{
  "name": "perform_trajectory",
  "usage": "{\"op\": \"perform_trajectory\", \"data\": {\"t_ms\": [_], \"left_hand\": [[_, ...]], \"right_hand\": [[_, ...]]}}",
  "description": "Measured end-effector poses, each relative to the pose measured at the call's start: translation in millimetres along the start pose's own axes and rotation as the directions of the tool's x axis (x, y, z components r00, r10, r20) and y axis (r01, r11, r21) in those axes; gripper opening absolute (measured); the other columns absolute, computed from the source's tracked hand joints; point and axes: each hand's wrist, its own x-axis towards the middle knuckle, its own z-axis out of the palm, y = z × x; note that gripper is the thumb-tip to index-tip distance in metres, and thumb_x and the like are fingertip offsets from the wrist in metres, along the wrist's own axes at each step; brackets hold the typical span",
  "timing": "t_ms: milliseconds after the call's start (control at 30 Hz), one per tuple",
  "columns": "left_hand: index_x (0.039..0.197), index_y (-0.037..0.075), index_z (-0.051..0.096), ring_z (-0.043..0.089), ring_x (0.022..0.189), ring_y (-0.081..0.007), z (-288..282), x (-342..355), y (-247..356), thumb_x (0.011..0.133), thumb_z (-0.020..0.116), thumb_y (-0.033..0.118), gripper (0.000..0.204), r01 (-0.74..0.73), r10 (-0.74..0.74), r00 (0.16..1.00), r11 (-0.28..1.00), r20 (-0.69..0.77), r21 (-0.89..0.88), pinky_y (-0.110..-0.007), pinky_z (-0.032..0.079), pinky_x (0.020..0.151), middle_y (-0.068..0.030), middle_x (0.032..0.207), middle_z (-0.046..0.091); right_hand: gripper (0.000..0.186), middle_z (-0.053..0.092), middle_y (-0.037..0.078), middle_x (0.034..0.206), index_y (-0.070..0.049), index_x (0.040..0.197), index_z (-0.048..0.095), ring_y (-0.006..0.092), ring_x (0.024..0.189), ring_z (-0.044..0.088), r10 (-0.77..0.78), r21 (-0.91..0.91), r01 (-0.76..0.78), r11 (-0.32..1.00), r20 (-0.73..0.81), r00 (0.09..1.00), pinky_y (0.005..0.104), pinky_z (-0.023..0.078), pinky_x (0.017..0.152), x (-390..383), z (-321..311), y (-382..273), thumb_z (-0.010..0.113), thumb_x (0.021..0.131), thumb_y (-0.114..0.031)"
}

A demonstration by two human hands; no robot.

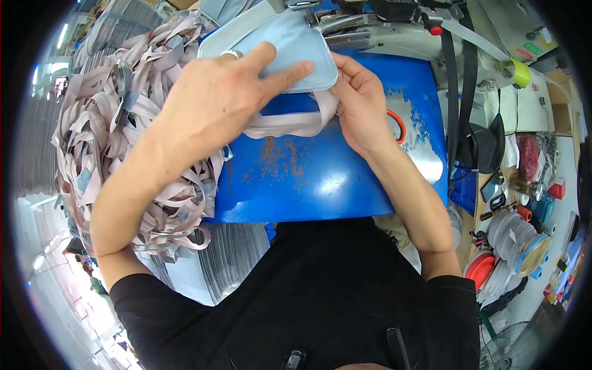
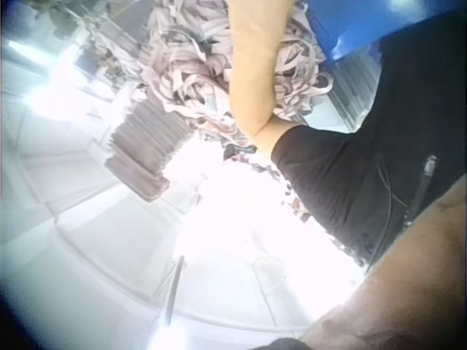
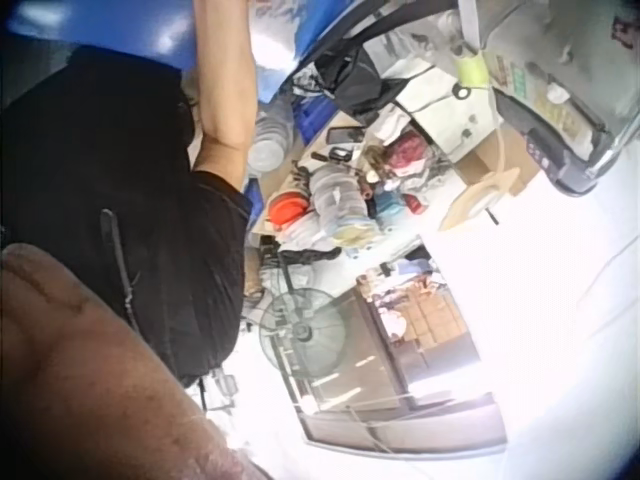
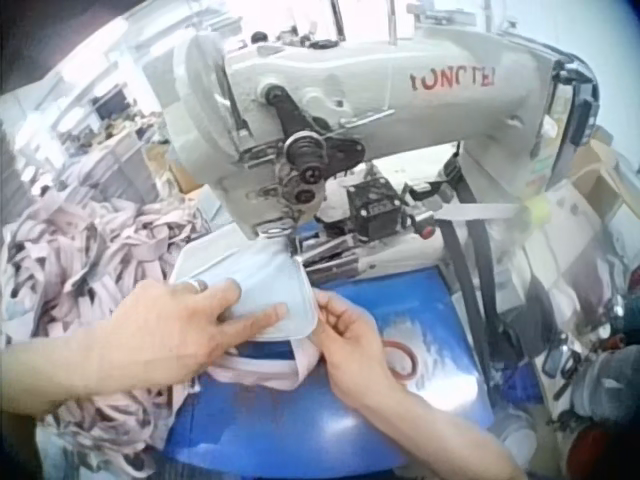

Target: The person sews elastic straps onto light blue face masks using a sewing machine. They repeatedly pick up a mask, align the elastic, sew it, and trim the excess with scissors. The finished masks are stacked on the table.

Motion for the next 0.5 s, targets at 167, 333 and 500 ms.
{"op": "perform_trajectory", "data": {"t_ms": [167,333,500], "left_hand": [[0.142,0.028,0.064,0.070,0.074,-0.0235,6,16,-27,0.082,0.072,0.003,0.066,-0.029,0.030,0.999,0.998,-0.011,0.048,-0.035,0.058,0.066,-0.0090,0.106,0.063],[0.119,0.010,0.075,0.071,0.072,-0.0287,-10,38,-35,0.085,0.065,0.015,0.036,-0.110,0.107,0.993,0.992,0.050,0.061,-0.040,0.056,0.061,-0.0134,0.090,0.067],[0.120,0.007,0.073,0.070,0.067,-0.0305,-6,37,-24,0.086,0.063,0.016,0.036,-0.057,0.054,0.998,0.995,0.033,0.085,-0.043,0.056,0.057,-0.0139,0.091,0.067]], "right_hand": [[0.032,0.073,0.015,0.113,0.010,0.129,0.059,0.0150,0.099,0.070,-0.041,0.021,0.042,0.999,-0.043,0.998,0.0277,0.055,0.088,20,4,5,0.063,0.101,-0.006],[0.026,0.074,0.014,0.107,0.009,0.122,0.061,0.0140,0.092,0.071,-0.061,0.008,0.062,0.998,-0.064,0.996,0.0270,0.056,0.082,31,0,12,0.064,0.101,-0.005],[0.023,0.075,0.013,0.102,0.007,0.120,0.063,0.0129,0.087,0.071,-0.085,-0.010,0.085,0.996,-0.058,0.995,0.0263,0.057,0.078,30,2,14,0.064,0.101,-0.005]]}}
